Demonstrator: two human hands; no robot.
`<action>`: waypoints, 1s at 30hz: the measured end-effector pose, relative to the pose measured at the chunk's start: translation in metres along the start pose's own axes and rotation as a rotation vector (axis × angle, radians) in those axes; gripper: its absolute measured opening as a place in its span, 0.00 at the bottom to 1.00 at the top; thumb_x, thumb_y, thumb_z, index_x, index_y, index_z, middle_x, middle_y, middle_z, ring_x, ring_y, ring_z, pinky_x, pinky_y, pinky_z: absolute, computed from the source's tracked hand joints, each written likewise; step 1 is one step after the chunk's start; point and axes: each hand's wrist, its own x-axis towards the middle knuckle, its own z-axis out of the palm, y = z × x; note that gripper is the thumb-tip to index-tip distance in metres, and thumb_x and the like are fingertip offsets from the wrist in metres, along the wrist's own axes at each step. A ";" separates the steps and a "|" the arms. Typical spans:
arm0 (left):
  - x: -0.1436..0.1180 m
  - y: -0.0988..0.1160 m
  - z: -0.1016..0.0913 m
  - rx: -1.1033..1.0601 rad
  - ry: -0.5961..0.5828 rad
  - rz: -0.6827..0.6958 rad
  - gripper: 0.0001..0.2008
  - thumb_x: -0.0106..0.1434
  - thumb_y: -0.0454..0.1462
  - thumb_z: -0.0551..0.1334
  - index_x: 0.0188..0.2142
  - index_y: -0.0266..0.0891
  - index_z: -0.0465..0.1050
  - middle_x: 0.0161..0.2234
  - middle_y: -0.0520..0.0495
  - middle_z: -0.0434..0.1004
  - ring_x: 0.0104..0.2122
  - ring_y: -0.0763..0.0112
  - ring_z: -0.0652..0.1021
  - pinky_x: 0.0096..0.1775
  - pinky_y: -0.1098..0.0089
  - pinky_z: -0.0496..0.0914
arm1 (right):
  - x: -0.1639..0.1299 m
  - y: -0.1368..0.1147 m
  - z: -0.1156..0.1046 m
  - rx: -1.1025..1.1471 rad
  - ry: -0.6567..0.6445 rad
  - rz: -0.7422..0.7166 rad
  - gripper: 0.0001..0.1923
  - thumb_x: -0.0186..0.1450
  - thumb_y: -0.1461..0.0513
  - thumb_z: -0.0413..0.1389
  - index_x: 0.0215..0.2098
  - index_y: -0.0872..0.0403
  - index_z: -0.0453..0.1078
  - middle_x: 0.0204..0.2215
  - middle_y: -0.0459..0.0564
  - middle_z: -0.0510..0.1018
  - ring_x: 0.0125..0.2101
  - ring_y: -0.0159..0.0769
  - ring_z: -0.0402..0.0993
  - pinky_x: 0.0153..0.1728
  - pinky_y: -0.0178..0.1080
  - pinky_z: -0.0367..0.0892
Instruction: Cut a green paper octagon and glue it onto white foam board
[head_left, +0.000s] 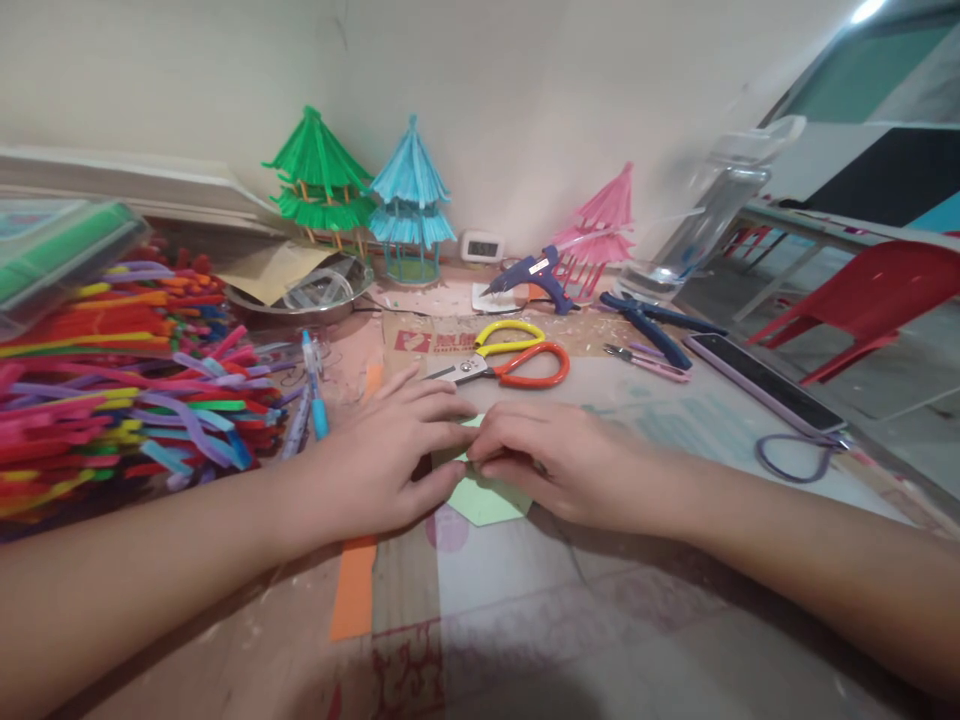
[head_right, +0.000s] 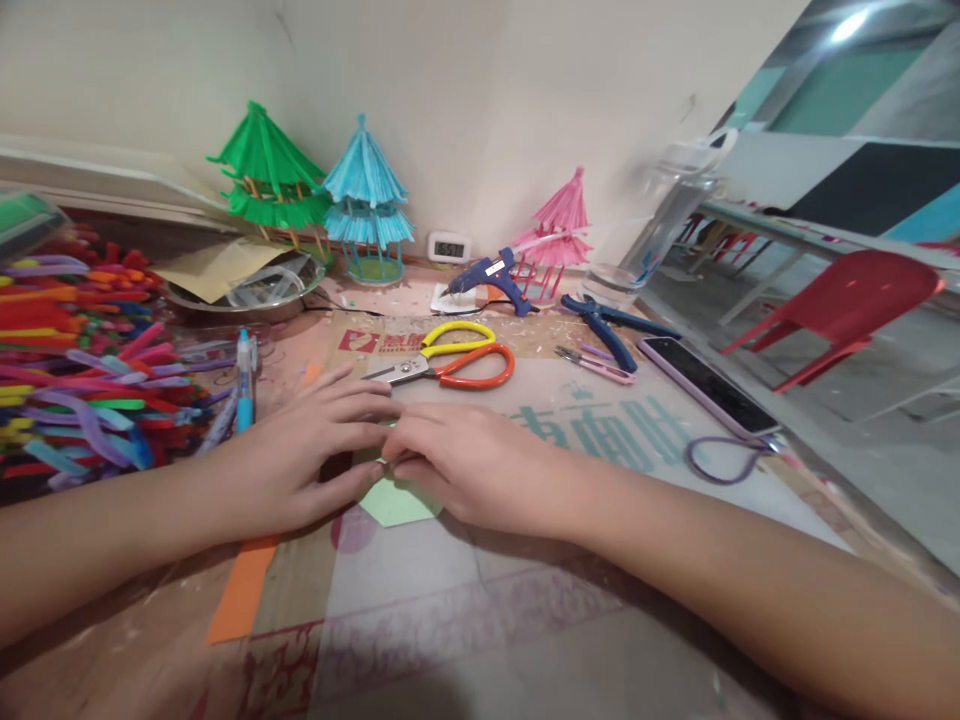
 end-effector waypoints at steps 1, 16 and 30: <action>0.000 0.000 0.000 0.004 -0.005 -0.004 0.13 0.68 0.38 0.55 0.45 0.43 0.77 0.52 0.44 0.76 0.55 0.56 0.71 0.59 0.49 0.62 | 0.000 -0.002 0.000 -0.014 -0.009 -0.005 0.07 0.69 0.68 0.52 0.36 0.55 0.71 0.33 0.50 0.79 0.34 0.35 0.74 0.36 0.36 0.69; -0.002 0.002 0.002 0.023 -0.007 -0.032 0.14 0.68 0.40 0.55 0.48 0.43 0.77 0.52 0.43 0.75 0.55 0.55 0.71 0.60 0.47 0.59 | -0.002 -0.017 -0.006 0.028 -0.131 -0.105 0.07 0.70 0.69 0.52 0.37 0.56 0.71 0.34 0.52 0.79 0.34 0.34 0.73 0.36 0.36 0.69; -0.003 0.000 0.002 0.023 0.016 0.007 0.13 0.67 0.37 0.56 0.45 0.41 0.77 0.49 0.43 0.76 0.56 0.55 0.71 0.60 0.49 0.61 | 0.002 0.009 -0.009 0.043 -0.056 0.038 0.05 0.68 0.68 0.54 0.36 0.55 0.71 0.31 0.49 0.77 0.31 0.33 0.72 0.33 0.34 0.66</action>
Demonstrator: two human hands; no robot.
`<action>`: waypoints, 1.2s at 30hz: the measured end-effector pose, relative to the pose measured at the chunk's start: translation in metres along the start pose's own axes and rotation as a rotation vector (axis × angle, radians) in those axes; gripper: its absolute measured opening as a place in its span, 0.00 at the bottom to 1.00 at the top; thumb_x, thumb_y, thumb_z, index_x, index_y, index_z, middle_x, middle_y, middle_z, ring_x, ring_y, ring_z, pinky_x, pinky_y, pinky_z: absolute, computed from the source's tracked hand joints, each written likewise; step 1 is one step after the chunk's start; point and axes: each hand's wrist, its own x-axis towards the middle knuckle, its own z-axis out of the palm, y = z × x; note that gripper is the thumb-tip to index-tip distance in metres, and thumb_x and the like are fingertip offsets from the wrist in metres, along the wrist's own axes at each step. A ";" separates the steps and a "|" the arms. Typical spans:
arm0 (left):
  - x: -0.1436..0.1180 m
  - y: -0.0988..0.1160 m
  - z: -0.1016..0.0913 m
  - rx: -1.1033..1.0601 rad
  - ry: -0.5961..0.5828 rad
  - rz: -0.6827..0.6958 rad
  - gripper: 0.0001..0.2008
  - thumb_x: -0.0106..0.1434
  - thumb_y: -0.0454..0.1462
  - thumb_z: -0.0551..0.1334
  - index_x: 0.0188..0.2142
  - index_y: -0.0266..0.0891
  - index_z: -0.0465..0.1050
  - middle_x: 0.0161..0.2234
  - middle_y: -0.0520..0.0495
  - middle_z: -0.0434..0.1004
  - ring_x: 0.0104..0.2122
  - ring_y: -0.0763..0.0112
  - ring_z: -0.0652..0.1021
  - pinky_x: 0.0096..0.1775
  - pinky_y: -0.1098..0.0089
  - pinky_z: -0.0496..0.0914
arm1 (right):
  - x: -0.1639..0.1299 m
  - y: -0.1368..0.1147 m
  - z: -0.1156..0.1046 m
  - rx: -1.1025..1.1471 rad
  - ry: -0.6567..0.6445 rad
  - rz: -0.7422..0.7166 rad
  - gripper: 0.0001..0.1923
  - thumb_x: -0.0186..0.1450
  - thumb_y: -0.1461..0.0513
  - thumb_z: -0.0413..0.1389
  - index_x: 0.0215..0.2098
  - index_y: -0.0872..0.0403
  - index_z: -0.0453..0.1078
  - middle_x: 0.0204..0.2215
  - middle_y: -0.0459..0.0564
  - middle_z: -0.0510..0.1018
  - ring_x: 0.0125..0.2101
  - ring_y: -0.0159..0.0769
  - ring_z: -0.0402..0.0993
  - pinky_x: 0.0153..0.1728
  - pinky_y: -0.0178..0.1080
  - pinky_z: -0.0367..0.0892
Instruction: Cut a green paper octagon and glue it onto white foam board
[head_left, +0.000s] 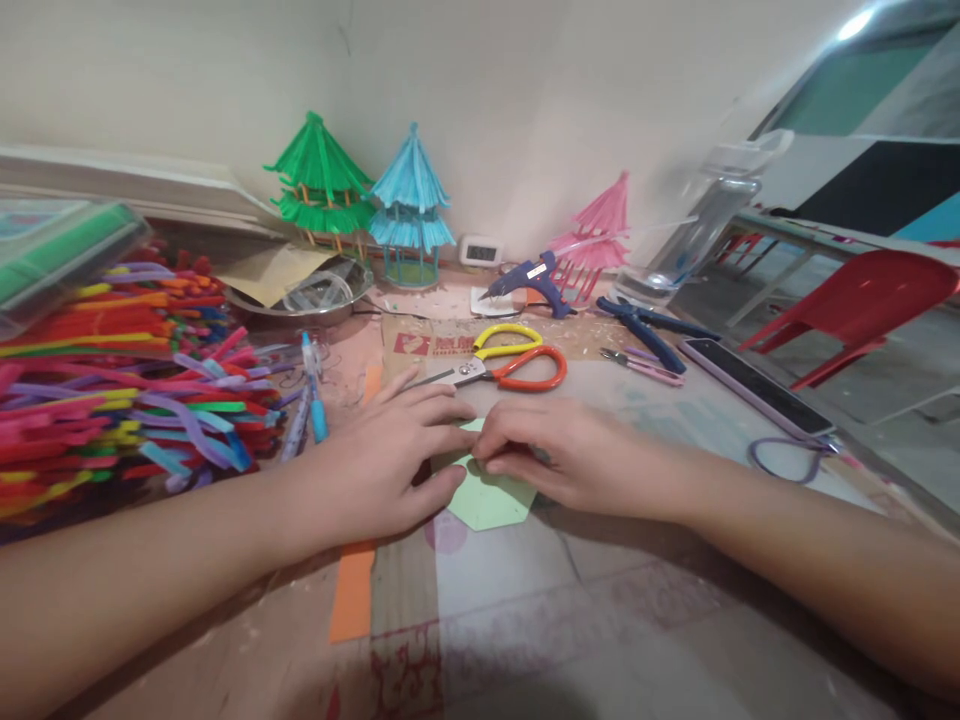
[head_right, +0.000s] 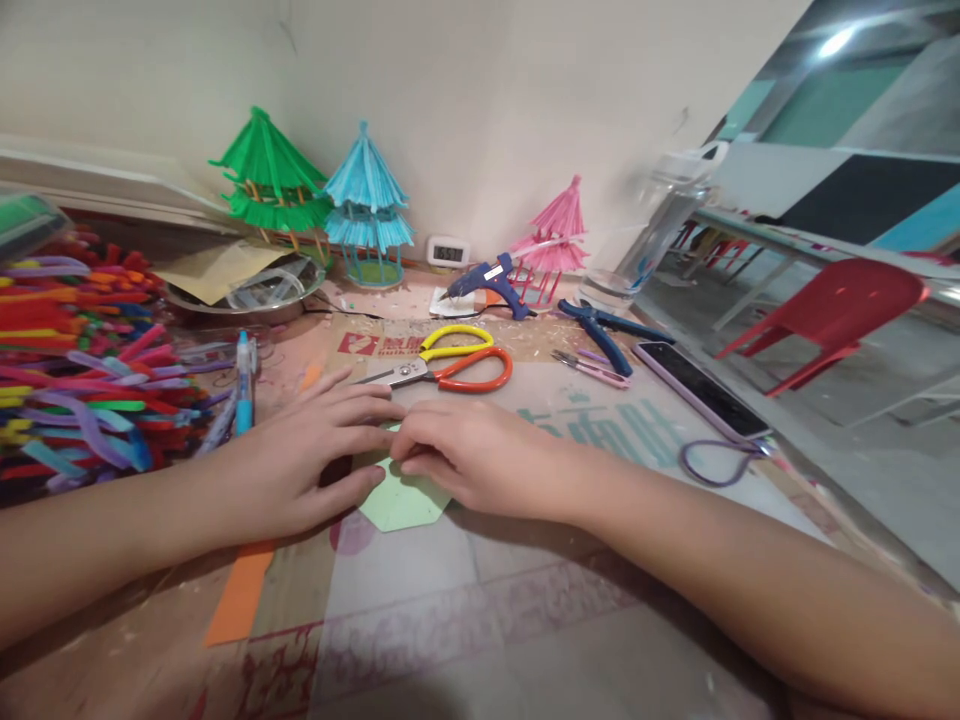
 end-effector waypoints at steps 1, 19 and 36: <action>0.000 0.000 0.000 0.004 -0.002 0.000 0.13 0.67 0.37 0.56 0.45 0.41 0.77 0.49 0.43 0.76 0.56 0.55 0.70 0.60 0.49 0.61 | 0.000 -0.002 -0.001 -0.008 -0.025 0.013 0.05 0.67 0.68 0.54 0.35 0.55 0.72 0.30 0.48 0.77 0.30 0.33 0.72 0.32 0.34 0.66; -0.001 0.004 -0.002 -0.030 0.132 -0.097 0.16 0.60 0.29 0.52 0.47 0.35 0.69 0.43 0.41 0.74 0.45 0.57 0.73 0.49 0.54 0.68 | 0.013 0.041 0.019 1.050 0.605 0.448 0.15 0.56 0.55 0.66 0.34 0.54 0.68 0.23 0.39 0.71 0.18 0.25 0.67 0.17 0.30 0.67; -0.002 0.002 0.002 0.037 0.103 -0.166 0.13 0.61 0.33 0.55 0.44 0.38 0.73 0.45 0.41 0.72 0.48 0.53 0.70 0.51 0.50 0.66 | 0.014 0.038 0.018 1.000 0.554 0.479 0.09 0.59 0.59 0.62 0.34 0.54 0.67 0.21 0.36 0.68 0.17 0.24 0.66 0.18 0.31 0.68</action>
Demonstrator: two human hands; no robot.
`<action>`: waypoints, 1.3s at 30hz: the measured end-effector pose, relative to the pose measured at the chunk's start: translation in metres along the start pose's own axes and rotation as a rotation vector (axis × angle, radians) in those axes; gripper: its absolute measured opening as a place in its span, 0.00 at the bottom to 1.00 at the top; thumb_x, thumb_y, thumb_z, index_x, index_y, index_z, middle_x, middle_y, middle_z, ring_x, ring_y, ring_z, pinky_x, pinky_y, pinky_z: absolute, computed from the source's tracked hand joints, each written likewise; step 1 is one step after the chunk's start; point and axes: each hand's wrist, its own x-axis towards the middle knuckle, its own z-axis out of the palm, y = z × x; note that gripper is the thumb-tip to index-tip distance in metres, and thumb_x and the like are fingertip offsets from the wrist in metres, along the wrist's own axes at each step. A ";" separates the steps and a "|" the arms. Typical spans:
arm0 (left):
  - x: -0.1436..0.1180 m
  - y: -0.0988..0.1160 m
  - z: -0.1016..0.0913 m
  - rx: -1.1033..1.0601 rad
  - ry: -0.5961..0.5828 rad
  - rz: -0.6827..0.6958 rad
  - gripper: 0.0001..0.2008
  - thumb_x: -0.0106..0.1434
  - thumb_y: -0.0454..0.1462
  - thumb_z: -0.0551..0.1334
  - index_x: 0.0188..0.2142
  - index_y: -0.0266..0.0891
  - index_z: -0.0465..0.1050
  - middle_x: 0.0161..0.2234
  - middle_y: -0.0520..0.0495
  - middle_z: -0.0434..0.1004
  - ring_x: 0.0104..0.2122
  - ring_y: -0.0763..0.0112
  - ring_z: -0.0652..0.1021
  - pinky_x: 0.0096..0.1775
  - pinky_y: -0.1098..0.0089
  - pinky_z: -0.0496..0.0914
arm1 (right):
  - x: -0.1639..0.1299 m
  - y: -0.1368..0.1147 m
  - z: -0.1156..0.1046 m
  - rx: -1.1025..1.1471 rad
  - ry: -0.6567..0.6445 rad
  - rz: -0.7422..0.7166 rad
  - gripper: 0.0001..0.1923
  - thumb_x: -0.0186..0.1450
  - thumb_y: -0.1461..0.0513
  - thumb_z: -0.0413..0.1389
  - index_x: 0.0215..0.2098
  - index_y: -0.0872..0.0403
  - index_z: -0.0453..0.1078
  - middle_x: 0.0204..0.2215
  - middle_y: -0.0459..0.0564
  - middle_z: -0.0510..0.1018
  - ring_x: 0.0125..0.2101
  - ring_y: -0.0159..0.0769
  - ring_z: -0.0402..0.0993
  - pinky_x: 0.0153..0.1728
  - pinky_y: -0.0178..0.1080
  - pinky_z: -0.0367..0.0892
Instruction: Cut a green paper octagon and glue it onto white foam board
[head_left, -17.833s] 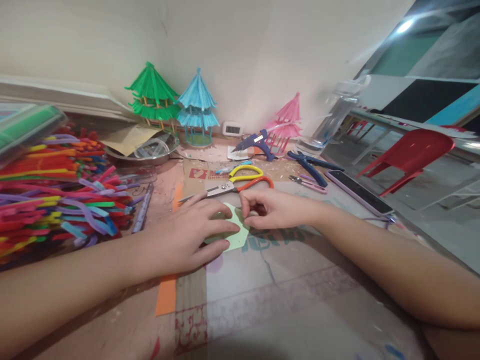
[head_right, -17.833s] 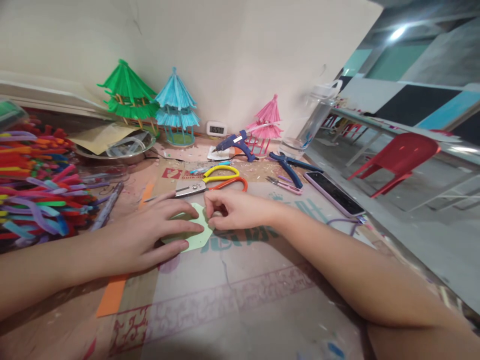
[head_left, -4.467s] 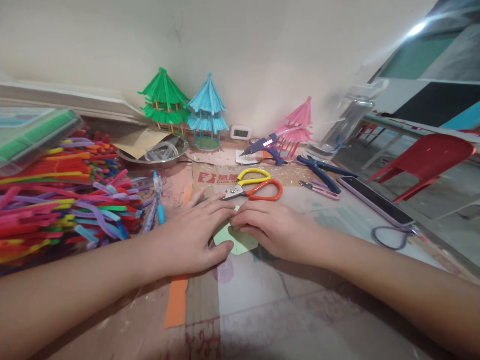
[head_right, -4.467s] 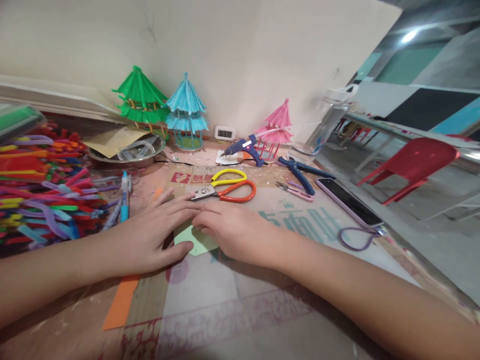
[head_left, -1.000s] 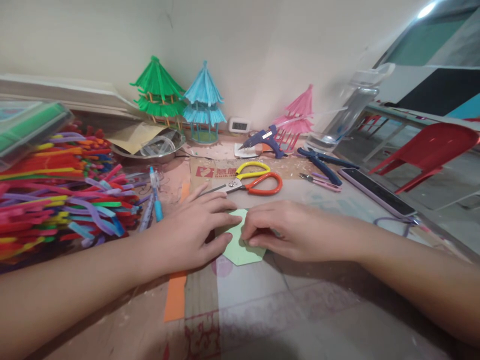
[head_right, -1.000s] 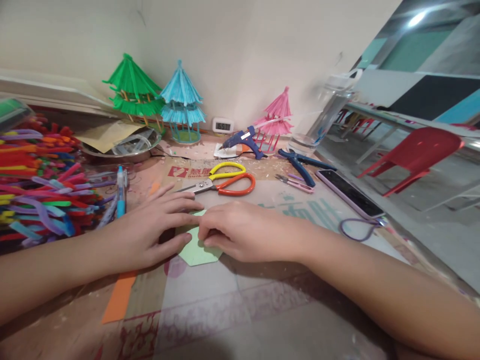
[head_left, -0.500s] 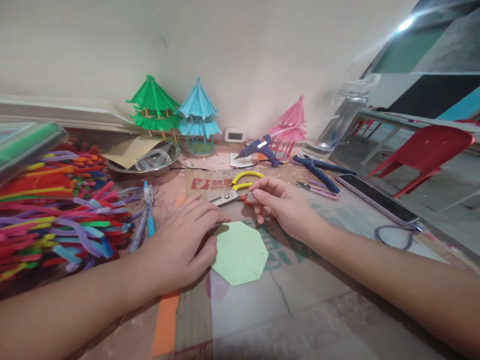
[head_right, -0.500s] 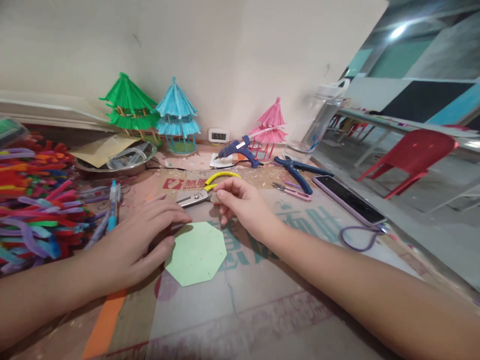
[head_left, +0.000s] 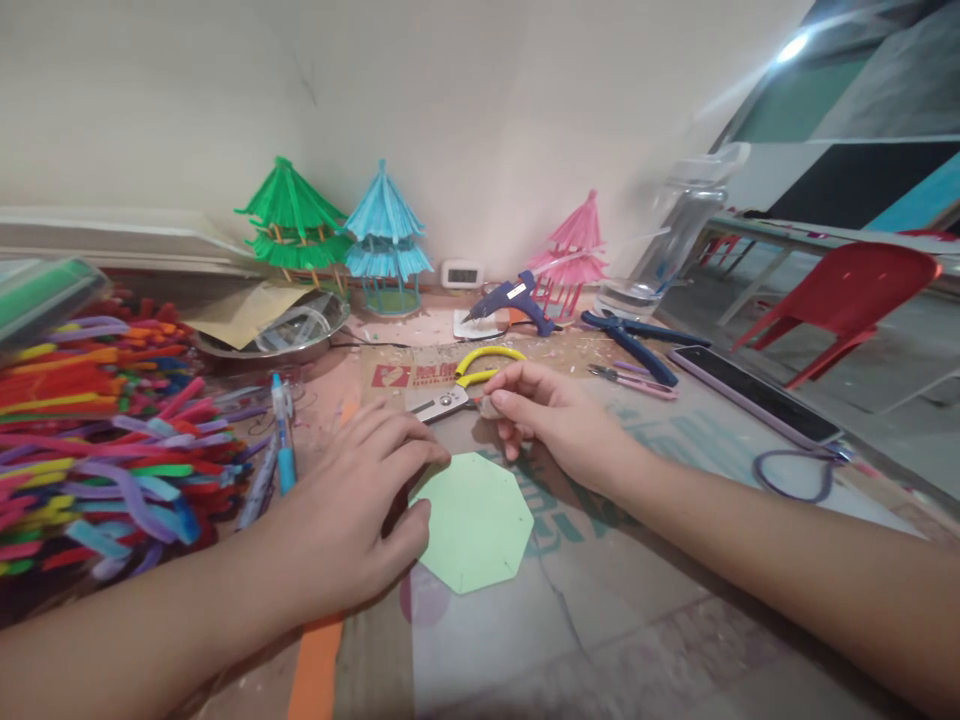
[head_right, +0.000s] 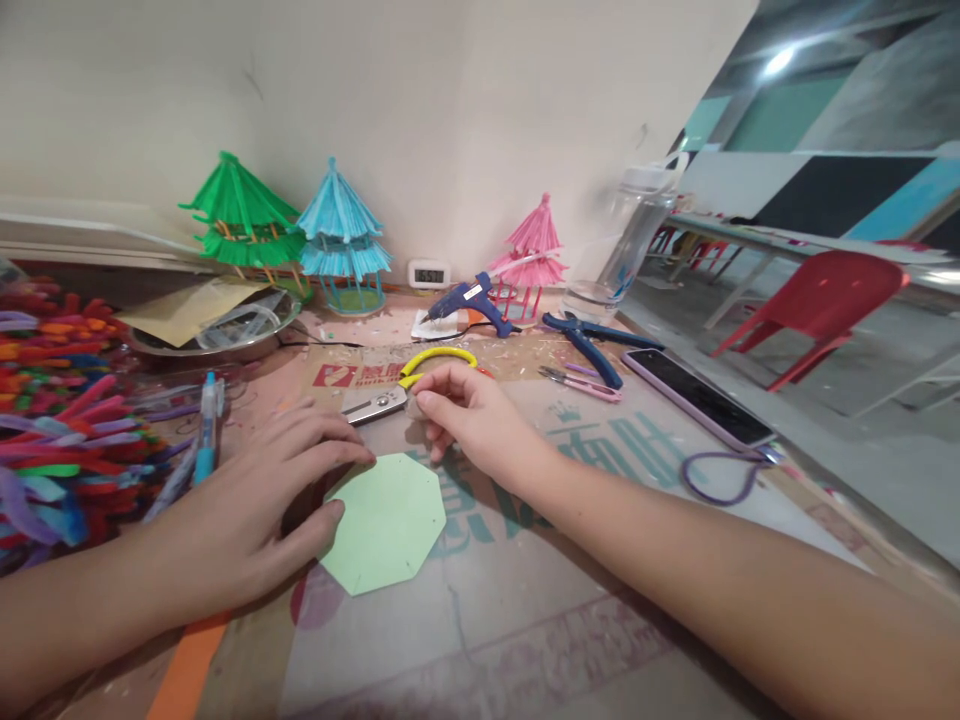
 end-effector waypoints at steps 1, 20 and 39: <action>0.000 0.000 0.000 0.004 0.004 0.001 0.13 0.61 0.33 0.55 0.44 0.38 0.73 0.45 0.41 0.72 0.48 0.52 0.71 0.51 0.50 0.66 | 0.000 0.000 0.000 0.000 -0.001 -0.001 0.09 0.60 0.59 0.62 0.34 0.54 0.68 0.21 0.36 0.68 0.17 0.24 0.66 0.19 0.31 0.68; 0.003 0.001 -0.002 -0.007 -0.139 0.109 0.12 0.66 0.38 0.56 0.47 0.41 0.74 0.47 0.41 0.70 0.48 0.53 0.70 0.50 0.49 0.66 | -0.032 -0.026 0.011 -0.986 -0.521 -0.502 0.07 0.69 0.69 0.53 0.38 0.56 0.73 0.33 0.50 0.79 0.35 0.35 0.73 0.37 0.36 0.67; 0.002 0.002 -0.002 -0.038 -0.144 0.079 0.13 0.64 0.38 0.56 0.46 0.42 0.74 0.48 0.41 0.70 0.50 0.53 0.70 0.52 0.49 0.67 | -0.026 -0.030 0.009 -1.015 -0.554 -0.479 0.06 0.68 0.69 0.54 0.36 0.55 0.73 0.33 0.49 0.78 0.33 0.34 0.72 0.34 0.36 0.66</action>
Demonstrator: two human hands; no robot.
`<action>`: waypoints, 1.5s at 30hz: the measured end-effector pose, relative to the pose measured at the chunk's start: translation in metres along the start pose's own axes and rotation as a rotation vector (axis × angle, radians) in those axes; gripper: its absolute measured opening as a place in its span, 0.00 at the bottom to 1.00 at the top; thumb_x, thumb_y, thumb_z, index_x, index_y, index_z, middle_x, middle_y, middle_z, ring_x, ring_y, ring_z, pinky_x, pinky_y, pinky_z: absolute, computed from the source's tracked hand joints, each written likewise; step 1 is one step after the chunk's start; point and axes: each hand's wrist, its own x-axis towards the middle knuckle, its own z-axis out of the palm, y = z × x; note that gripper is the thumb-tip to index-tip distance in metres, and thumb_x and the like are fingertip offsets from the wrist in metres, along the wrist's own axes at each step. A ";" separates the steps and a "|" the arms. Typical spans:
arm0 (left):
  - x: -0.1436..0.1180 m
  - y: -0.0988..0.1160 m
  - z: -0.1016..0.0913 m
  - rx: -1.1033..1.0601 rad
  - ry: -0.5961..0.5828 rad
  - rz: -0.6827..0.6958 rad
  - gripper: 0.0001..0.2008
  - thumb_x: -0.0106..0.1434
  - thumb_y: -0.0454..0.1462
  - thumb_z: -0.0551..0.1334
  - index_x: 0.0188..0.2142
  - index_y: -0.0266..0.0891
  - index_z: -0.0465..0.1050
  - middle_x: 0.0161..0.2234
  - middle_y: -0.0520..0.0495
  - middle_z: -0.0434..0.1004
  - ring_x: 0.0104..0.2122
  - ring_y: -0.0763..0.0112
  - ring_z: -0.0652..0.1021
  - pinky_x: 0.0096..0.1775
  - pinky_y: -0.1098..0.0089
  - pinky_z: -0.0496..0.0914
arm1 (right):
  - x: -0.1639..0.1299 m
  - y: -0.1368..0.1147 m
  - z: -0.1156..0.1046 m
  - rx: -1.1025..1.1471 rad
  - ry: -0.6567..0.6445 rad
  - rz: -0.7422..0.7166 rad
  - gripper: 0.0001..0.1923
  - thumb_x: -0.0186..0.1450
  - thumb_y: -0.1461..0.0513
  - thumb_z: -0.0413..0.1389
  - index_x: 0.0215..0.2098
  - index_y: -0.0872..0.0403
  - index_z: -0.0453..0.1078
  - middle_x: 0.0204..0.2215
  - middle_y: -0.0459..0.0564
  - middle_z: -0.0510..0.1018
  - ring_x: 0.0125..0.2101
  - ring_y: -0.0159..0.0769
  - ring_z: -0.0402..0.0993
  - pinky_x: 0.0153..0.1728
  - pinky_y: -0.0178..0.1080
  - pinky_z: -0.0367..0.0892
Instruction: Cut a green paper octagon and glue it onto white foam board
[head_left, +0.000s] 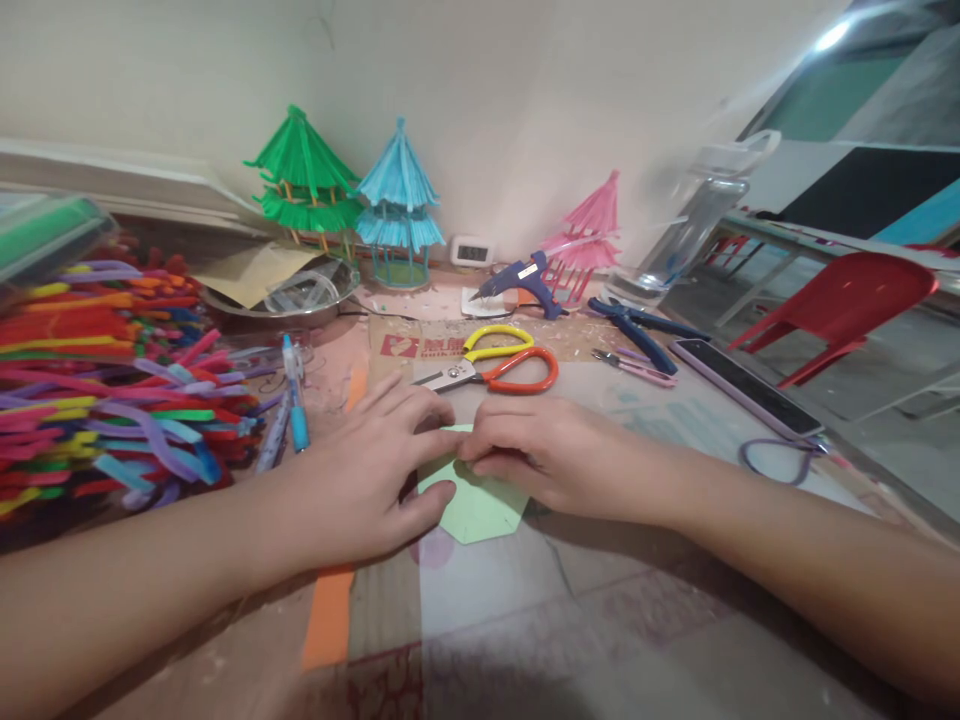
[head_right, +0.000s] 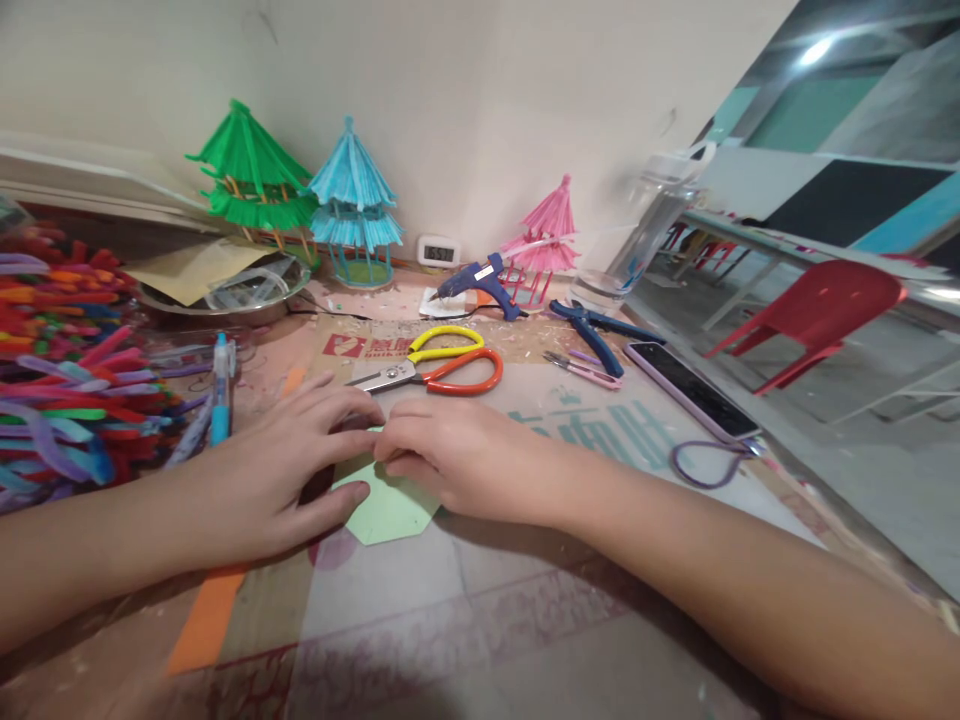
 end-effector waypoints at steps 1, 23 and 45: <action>0.000 0.000 0.000 0.002 -0.005 0.002 0.14 0.64 0.38 0.56 0.48 0.42 0.74 0.48 0.41 0.70 0.50 0.53 0.70 0.51 0.49 0.67 | 0.000 -0.002 -0.004 -0.040 -0.035 0.000 0.07 0.68 0.69 0.54 0.36 0.56 0.73 0.33 0.49 0.77 0.33 0.34 0.72 0.34 0.36 0.65; 0.001 0.002 -0.002 0.030 -0.013 0.008 0.15 0.65 0.39 0.57 0.50 0.40 0.73 0.48 0.40 0.71 0.50 0.53 0.71 0.54 0.45 0.65 | 0.000 -0.008 -0.015 -0.005 -0.096 0.114 0.07 0.65 0.71 0.55 0.34 0.56 0.73 0.29 0.46 0.76 0.29 0.32 0.70 0.32 0.34 0.63; -0.004 0.007 -0.002 0.112 0.082 -0.002 0.17 0.68 0.43 0.58 0.51 0.36 0.71 0.46 0.40 0.75 0.48 0.53 0.74 0.50 0.51 0.69 | 0.001 0.018 0.004 0.616 0.245 0.262 0.03 0.65 0.62 0.54 0.38 0.52 0.67 0.31 0.44 0.71 0.25 0.29 0.71 0.24 0.32 0.71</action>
